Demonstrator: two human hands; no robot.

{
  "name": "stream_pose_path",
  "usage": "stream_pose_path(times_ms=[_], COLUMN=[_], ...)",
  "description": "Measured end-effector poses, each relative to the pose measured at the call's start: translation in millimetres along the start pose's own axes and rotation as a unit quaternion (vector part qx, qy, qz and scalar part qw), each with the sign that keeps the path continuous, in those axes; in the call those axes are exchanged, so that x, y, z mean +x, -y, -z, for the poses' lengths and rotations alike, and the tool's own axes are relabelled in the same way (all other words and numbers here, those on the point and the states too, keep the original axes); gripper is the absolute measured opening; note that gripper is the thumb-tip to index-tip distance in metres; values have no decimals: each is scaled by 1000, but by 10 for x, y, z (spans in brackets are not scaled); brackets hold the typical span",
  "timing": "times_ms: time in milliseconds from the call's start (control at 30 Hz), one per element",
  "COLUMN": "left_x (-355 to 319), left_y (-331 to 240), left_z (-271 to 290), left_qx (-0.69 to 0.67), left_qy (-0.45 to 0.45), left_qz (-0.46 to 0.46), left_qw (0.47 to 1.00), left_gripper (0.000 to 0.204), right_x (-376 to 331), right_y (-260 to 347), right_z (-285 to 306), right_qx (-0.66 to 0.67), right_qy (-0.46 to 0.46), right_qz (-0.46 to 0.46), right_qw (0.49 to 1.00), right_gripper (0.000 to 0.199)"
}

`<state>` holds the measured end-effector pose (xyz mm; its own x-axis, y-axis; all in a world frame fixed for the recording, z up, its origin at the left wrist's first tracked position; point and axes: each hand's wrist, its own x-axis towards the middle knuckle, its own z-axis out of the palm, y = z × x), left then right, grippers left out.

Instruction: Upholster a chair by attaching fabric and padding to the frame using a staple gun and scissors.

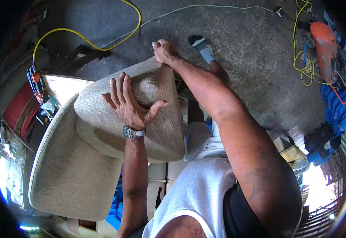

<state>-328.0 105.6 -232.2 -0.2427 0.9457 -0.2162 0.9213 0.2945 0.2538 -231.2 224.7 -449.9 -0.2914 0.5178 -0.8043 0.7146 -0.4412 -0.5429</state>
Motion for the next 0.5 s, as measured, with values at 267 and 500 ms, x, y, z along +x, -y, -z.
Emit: stream_pose_path(times_ms=[267,500], left_x=[67,220], left_y=[-353,-246], left_z=[226,-53], left_qx=[-1,-170], left_qy=[93,-3], left_qz=[108,-59], left_qw=[990,984], left_gripper=[115,28], right_x=[-177,92], right_y=[136,-453], right_z=[-247,-106], right_qx=[-68,-59], right_qy=[-16,-46], right_qz=[-73,21], right_qw=[995,997], right_gripper=[48,39])
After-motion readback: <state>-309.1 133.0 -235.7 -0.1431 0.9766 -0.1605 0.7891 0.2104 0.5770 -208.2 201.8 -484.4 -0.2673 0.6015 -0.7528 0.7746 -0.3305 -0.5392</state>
